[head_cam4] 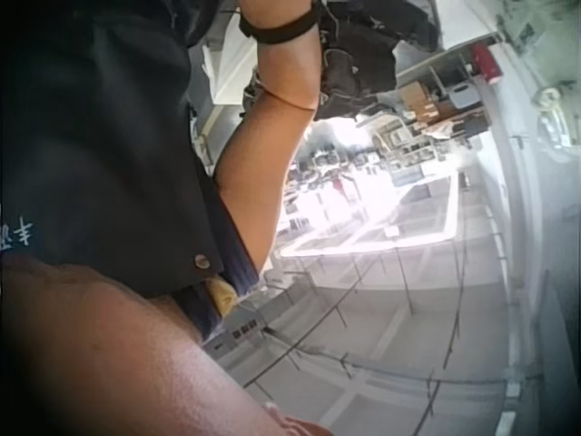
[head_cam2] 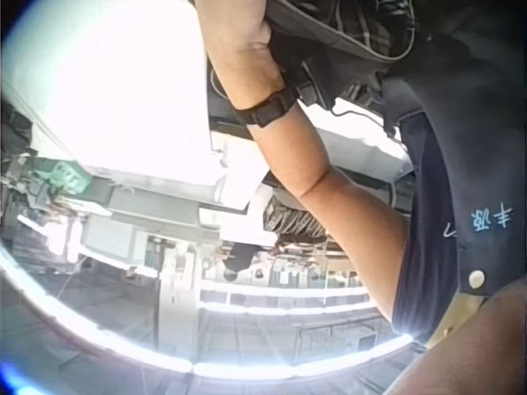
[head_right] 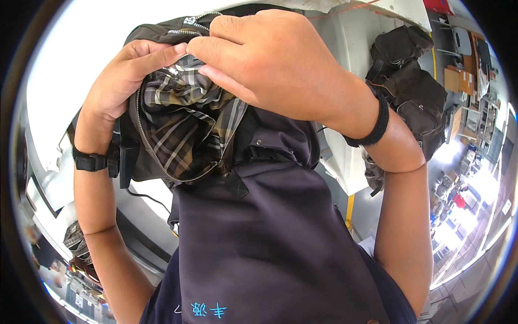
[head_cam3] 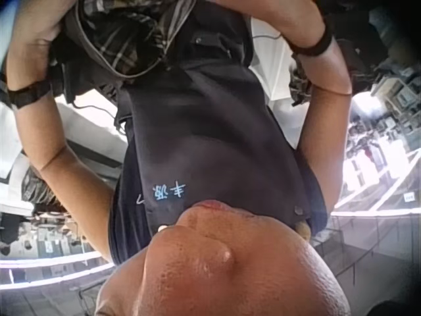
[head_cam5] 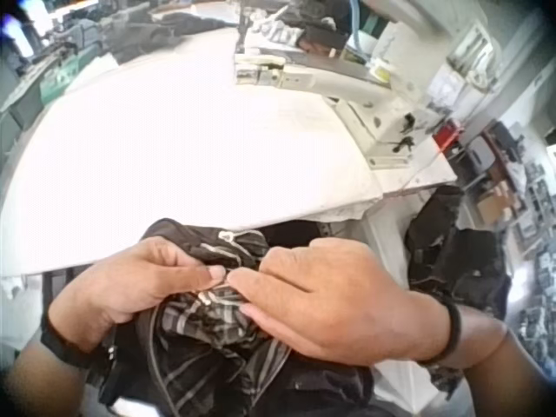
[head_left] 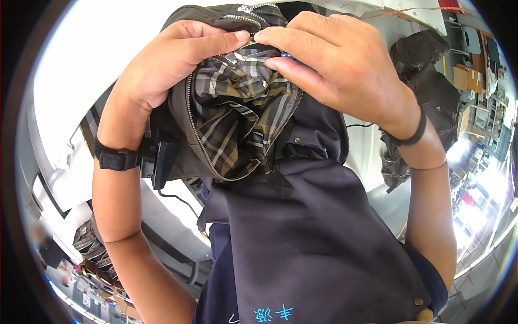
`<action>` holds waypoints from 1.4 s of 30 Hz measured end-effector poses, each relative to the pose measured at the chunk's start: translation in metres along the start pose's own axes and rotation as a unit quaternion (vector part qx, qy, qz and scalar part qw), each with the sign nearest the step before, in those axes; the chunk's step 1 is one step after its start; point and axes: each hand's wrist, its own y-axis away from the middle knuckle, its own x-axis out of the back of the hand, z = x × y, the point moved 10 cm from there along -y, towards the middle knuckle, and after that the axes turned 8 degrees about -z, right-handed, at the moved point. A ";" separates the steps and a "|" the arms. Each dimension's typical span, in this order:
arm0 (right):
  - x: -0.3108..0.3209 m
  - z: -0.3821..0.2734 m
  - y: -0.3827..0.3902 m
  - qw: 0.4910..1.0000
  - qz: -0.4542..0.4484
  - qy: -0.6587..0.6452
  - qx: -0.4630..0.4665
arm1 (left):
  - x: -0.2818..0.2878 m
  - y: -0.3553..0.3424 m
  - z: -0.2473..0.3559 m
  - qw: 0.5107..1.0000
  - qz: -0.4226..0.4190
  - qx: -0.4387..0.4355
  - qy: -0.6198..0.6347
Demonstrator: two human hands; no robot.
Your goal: Inspecting and repairing the internal lining and zipper slider of a fabric bag using hand tools.
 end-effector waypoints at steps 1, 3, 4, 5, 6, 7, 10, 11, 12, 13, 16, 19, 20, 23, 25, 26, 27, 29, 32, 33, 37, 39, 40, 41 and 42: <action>-0.002 0.000 -0.001 1.000 -0.006 0.006 -0.001 | 0.002 -0.001 -0.001 1.000 0.008 -0.006 -0.008; -0.003 0.000 -0.001 1.000 -0.007 0.014 0.004 | 0.004 -0.001 -0.001 1.000 0.018 -0.013 -0.014; -0.003 -0.001 -0.001 1.000 -0.006 0.022 0.008 | 0.002 -0.002 -0.002 1.000 0.010 -0.007 -0.002; -0.003 -0.003 -0.002 1.000 -0.008 0.021 0.010 | 0.001 -0.002 -0.004 1.000 0.002 -0.001 0.009; -0.003 -0.006 -0.002 0.999 -0.009 0.040 0.016 | 0.001 -0.003 -0.004 1.000 0.004 -0.002 0.011; -0.002 -0.009 -0.003 0.998 -0.010 0.059 0.023 | 0.002 -0.003 -0.004 1.000 0.007 -0.011 0.000; -0.003 -0.014 -0.008 0.995 -0.059 0.078 0.021 | 0.004 -0.004 -0.002 1.000 0.009 -0.023 -0.017; -0.004 -0.009 -0.008 0.995 -0.059 0.077 0.021 | 0.004 -0.004 -0.002 0.999 0.007 -0.026 -0.024; -0.005 -0.008 -0.007 0.992 -0.057 0.098 0.051 | 0.005 -0.004 -0.001 0.999 0.006 -0.026 -0.024; -0.007 -0.011 -0.006 0.988 -0.054 0.118 0.082 | 0.004 -0.004 -0.001 1.000 -0.003 -0.019 -0.019; -0.003 -0.017 -0.009 0.987 -0.015 0.131 0.095 | 0.005 -0.004 -0.002 1.000 -0.003 -0.013 -0.027; 0.003 -0.017 -0.009 0.992 0.043 0.061 0.098 | 0.006 -0.002 0.001 0.999 0.012 -0.021 -0.041; 0.006 -0.018 -0.010 0.992 0.042 0.061 0.098 | 0.007 -0.002 0.002 0.999 0.017 -0.027 -0.044; -0.003 -0.018 -0.018 0.990 -0.043 0.100 0.094 | 0.011 -0.003 -0.004 0.999 0.011 -0.016 -0.032; -0.008 -0.007 -0.018 0.992 -0.063 0.028 0.109 | 0.012 -0.004 -0.006 0.999 0.007 -0.018 -0.035; -0.009 -0.003 -0.019 0.992 -0.063 0.027 0.110 | 0.012 -0.003 -0.007 0.999 0.003 -0.021 -0.038; -0.013 0.007 -0.021 0.993 -0.082 -0.022 0.084 | 0.012 -0.004 -0.007 0.999 0.002 -0.021 -0.038; -0.020 0.019 -0.023 0.991 -0.102 -0.070 0.059 | 0.013 -0.004 -0.008 0.999 0.010 -0.020 -0.031; -0.028 0.033 -0.021 0.978 -0.087 -0.180 0.053 | 0.011 -0.005 -0.007 0.998 -0.034 -0.023 -0.044; -0.031 0.036 -0.020 0.971 -0.075 -0.217 0.058 | 0.012 -0.004 -0.008 0.998 -0.034 -0.023 -0.043; -0.038 0.043 -0.017 0.955 -0.050 -0.286 0.068 | 0.009 -0.002 -0.011 0.998 -0.061 -0.011 -0.013; -0.048 0.047 -0.015 0.938 -0.041 -0.339 0.061 | 0.009 -0.003 -0.011 0.998 -0.064 -0.011 -0.017; -0.052 0.052 -0.013 0.919 -0.032 -0.390 0.054 | 0.010 -0.005 -0.014 0.998 -0.065 -0.002 -0.003; -0.057 0.055 -0.011 0.918 -0.031 -0.391 0.053 | 0.010 -0.007 -0.016 0.998 -0.065 0.007 0.011; -0.060 0.056 -0.012 0.911 -0.026 -0.409 0.051 | 0.011 -0.005 -0.016 0.998 -0.065 0.007 0.012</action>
